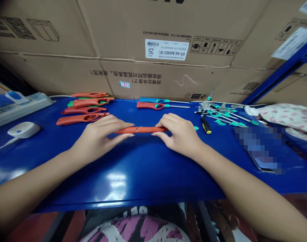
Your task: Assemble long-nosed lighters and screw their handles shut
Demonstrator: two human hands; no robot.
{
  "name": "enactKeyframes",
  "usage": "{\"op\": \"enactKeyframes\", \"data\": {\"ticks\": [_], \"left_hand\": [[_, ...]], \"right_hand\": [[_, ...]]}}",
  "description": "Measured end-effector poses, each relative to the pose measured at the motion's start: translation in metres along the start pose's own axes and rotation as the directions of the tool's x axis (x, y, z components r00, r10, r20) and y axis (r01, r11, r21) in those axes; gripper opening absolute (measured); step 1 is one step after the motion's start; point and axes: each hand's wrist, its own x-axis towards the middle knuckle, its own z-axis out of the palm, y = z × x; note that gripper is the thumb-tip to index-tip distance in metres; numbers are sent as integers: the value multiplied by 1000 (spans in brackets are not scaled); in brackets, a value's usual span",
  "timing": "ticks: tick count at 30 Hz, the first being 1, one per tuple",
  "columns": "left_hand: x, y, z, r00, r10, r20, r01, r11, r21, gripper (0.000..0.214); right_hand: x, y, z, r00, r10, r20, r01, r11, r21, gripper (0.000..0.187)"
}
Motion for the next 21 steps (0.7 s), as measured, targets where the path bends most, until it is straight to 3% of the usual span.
{"op": "enactKeyframes", "data": {"ticks": [3, 9, 14, 17, 21], "left_hand": [[1, -4, 0, 998, -38, -53, 38, 999, -7, 27], [1, -2, -5, 998, -64, -1, 64, 997, -46, 19], [1, 9, -4, 949, -301, 91, 312, 936, -162, 27], [1, 11, -2, 948, -281, 148, 301, 944, -139, 32], [-2, 7, 1, 955, -152, 253, 153, 988, 13, 45]], "right_hand": [[0, 2, -1, 1000, 1, -10, -1, 1000, -7, 18], [3, 8, -5, 999, -19, -27, 19, 1000, 13, 11], [2, 7, -4, 998, 48, -27, -47, 997, 66, 15], [2, 0, -4, 974, 200, 106, -215, 964, 156, 20], [3, -9, -4, 875, 347, 338, -434, 871, 229, 31]]}}
